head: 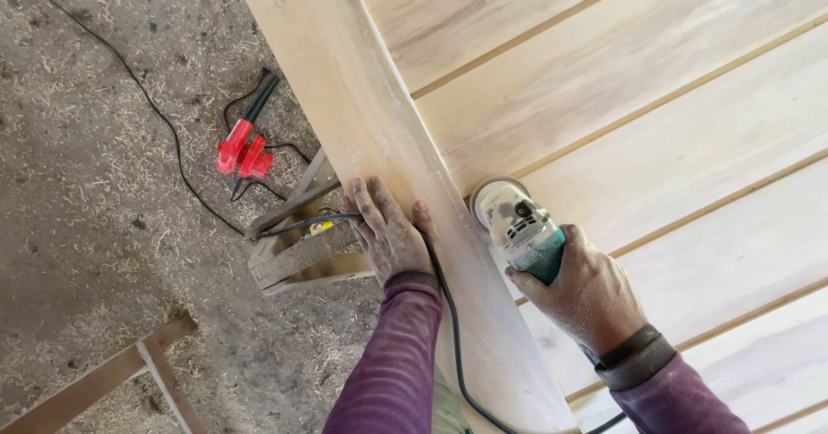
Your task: The person sands the surface of a wooden door using a power sander.
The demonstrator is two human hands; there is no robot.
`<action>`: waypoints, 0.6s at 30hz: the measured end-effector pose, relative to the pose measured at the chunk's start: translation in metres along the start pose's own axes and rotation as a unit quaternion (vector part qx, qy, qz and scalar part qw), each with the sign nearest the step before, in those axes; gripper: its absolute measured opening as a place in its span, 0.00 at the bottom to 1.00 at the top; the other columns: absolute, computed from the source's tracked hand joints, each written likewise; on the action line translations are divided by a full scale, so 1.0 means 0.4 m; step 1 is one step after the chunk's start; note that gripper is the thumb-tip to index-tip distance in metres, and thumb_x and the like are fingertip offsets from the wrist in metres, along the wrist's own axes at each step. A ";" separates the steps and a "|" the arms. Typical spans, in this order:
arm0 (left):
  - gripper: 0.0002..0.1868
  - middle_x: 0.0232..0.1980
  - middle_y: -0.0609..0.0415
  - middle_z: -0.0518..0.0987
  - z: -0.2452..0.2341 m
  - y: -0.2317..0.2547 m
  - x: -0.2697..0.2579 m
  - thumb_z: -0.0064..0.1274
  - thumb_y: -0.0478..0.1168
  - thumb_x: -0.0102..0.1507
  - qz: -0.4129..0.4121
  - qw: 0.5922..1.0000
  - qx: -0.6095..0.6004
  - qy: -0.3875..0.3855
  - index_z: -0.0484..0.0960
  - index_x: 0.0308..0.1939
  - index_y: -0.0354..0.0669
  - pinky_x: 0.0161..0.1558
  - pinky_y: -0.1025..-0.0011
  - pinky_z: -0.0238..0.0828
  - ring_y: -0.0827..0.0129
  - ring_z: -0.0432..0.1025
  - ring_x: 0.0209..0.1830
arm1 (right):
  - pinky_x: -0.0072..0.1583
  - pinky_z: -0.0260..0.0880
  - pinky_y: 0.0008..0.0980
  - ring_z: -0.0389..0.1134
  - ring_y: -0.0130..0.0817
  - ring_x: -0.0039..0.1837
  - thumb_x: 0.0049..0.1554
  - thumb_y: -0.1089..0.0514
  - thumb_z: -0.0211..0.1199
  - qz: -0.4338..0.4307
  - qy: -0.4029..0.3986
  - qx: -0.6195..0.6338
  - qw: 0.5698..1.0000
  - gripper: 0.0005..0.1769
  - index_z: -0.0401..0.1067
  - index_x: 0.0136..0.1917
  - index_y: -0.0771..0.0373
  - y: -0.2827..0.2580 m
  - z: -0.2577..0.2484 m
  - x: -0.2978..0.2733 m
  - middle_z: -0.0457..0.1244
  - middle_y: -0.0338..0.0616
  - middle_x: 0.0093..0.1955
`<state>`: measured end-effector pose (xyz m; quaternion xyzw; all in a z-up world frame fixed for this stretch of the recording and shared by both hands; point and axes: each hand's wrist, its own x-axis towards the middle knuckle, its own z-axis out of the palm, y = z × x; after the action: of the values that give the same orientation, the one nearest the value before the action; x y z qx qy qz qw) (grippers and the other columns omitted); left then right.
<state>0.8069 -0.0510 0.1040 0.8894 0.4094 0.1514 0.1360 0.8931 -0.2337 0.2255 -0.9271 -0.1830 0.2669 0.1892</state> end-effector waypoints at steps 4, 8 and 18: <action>0.37 0.80 0.38 0.53 -0.003 0.002 0.003 0.43 0.56 0.70 -0.005 1.000 0.001 -0.005 0.62 0.74 0.32 0.75 0.43 0.49 0.33 0.46 0.80 | 0.37 0.76 0.50 0.74 0.56 0.36 0.45 0.40 0.73 0.011 0.002 0.001 1.000 0.36 0.63 0.54 0.66 0.009 -0.005 -0.029 0.69 0.60 0.33; 0.37 0.80 0.38 0.53 -0.015 0.006 0.007 0.44 0.56 0.70 0.000 1.000 0.004 -0.010 0.61 0.74 0.32 0.75 0.43 0.50 0.33 0.46 0.80 | 0.37 0.75 0.52 0.74 0.57 0.36 0.45 0.39 0.74 0.034 -0.006 -0.004 0.999 0.39 0.63 0.57 0.65 0.025 -0.004 -0.063 0.69 0.60 0.33; 0.39 0.80 0.40 0.49 -0.038 0.017 0.021 0.45 0.54 0.69 -0.022 0.997 0.022 -0.066 0.57 0.76 0.31 0.76 0.46 0.47 0.36 0.42 0.81 | 0.38 0.75 0.52 0.74 0.57 0.37 0.45 0.39 0.75 0.073 -0.023 0.016 0.997 0.38 0.65 0.58 0.62 0.091 0.012 -0.162 0.70 0.58 0.34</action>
<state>0.8111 -0.0469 0.1217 0.8909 0.4221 0.0804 0.1469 0.8478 -0.2922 0.2328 -0.9284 -0.1147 0.3043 0.1795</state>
